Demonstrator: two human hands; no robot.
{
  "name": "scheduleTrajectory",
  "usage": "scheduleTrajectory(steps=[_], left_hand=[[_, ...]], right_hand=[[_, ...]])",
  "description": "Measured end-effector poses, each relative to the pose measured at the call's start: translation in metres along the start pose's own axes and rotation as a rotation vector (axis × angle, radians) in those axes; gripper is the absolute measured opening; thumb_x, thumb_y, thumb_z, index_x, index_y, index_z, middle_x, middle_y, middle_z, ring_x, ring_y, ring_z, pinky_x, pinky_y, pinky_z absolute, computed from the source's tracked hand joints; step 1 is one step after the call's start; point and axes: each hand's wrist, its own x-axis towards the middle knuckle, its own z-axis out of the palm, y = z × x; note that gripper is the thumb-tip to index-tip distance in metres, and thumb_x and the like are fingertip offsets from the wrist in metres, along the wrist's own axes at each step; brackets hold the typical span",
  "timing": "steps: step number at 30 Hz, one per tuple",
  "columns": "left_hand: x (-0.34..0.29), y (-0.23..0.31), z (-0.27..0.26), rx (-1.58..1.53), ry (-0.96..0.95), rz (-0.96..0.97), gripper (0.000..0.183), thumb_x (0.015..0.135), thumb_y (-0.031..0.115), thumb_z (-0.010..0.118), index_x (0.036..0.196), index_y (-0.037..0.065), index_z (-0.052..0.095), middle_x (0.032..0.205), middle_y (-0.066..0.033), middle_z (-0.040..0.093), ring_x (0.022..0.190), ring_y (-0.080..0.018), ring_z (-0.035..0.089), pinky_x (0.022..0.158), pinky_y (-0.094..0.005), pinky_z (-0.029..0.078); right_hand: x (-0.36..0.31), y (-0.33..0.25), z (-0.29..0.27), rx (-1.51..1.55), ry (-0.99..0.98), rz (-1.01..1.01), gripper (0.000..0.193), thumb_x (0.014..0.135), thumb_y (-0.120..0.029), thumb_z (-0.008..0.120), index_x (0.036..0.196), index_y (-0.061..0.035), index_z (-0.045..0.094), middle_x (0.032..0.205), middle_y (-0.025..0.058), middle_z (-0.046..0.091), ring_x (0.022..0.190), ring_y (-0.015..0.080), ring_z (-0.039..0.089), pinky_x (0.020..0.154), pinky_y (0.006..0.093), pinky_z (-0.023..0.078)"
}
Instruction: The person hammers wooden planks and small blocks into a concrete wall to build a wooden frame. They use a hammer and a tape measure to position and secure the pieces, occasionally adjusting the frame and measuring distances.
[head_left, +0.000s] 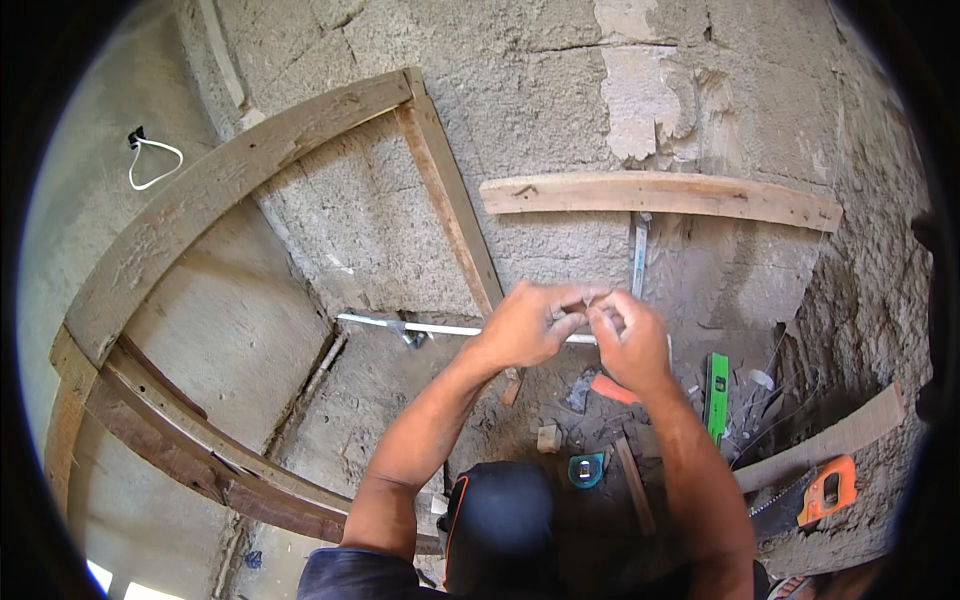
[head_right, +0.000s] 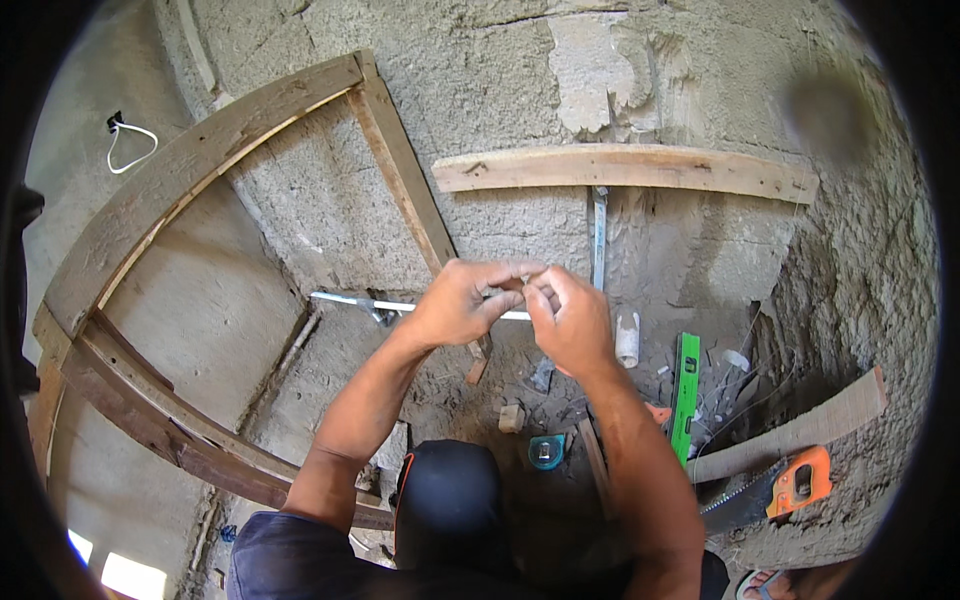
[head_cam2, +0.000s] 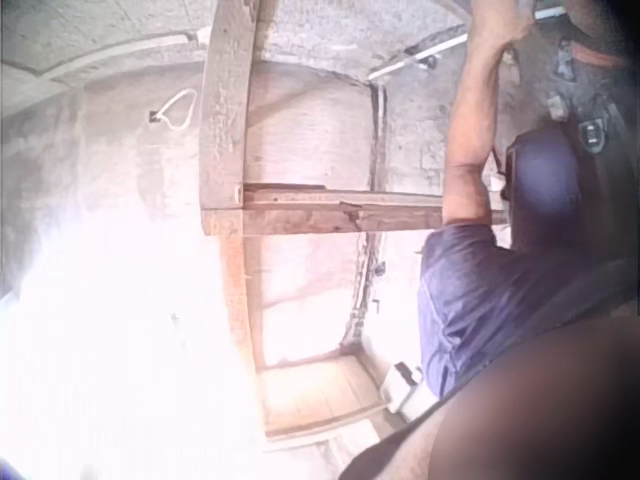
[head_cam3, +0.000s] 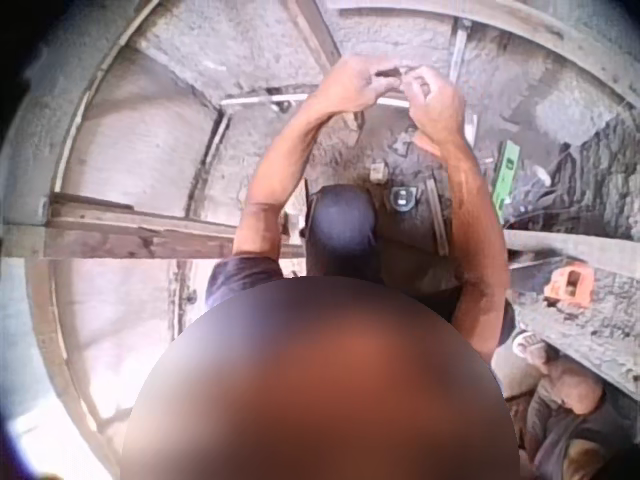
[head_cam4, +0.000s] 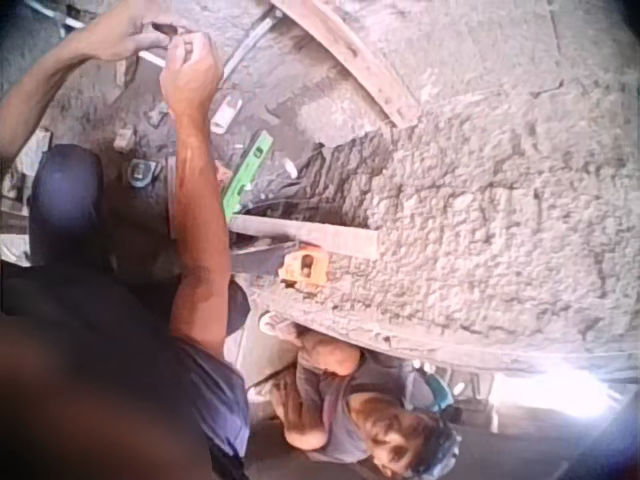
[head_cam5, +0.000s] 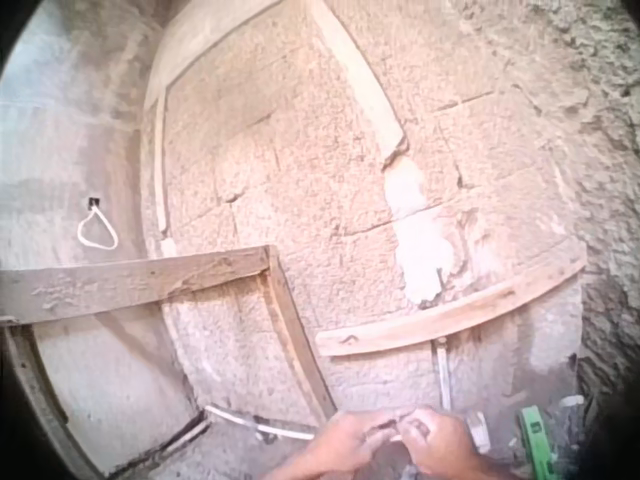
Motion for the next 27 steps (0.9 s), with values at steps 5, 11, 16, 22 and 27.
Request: scheduleTrajectory(steps=[5,11,16,22,27], left_hand=[[-0.002,-0.032,0.019,0.089,-0.159,0.011,0.04,0.096,0.003,0.066,0.135,0.008,0.071,0.112,-0.0197,0.078,0.1,-0.028,0.078,0.094,-0.044,0.06],[0.054,-0.046,-0.048,0.325,0.046,-0.136,0.03,0.1,0.014,0.066,0.13,0.009,0.074,0.125,-0.015,0.076,0.111,-0.0279,0.074,0.104,-0.0422,0.057],[0.121,-0.017,-0.182,0.39,0.388,-0.284,0.027,0.101,0.022,0.071,0.124,0.008,0.076,0.119,-0.012,0.079,0.108,-0.021,0.075,0.101,-0.0402,0.06],[0.181,0.0,-0.283,0.81,0.415,-0.178,0.028,0.097,0.028,0.074,0.111,0.004,0.079,0.102,-0.0116,0.08,0.094,-0.0229,0.076,0.086,-0.0384,0.06],[0.197,-0.036,-0.314,0.954,0.247,-0.313,0.028,0.091,0.028,0.075,0.108,0.006,0.079,0.098,-0.0129,0.08,0.089,-0.0258,0.075,0.082,-0.0408,0.058]], right_hand=[[-0.038,0.074,0.031,0.237,0.027,0.105,0.019,0.097,-0.019,0.073,0.103,-0.0014,0.072,0.095,0.0207,0.075,0.084,0.0303,0.075,0.075,0.0399,0.057],[-0.168,0.215,0.011,-0.714,-0.628,0.652,0.039,0.096,-0.038,0.067,0.118,-0.0053,0.074,0.116,0.0227,0.075,0.116,0.0429,0.07,0.097,0.0536,0.055],[-0.27,0.241,-0.019,-0.785,-0.704,0.747,0.062,0.089,-0.049,0.076,0.127,-0.0017,0.066,0.122,0.024,0.072,0.112,0.0419,0.071,0.096,0.0531,0.056],[-0.267,0.217,-0.02,-0.845,-0.84,0.743,0.067,0.087,-0.042,0.079,0.138,-0.0029,0.06,0.135,0.0229,0.066,0.121,0.0406,0.067,0.102,0.0511,0.054],[-0.251,0.208,-0.012,-0.838,-0.793,0.87,0.071,0.083,-0.041,0.08,0.137,-0.0007,0.057,0.136,0.0235,0.065,0.121,0.0402,0.067,0.101,0.0507,0.055]])
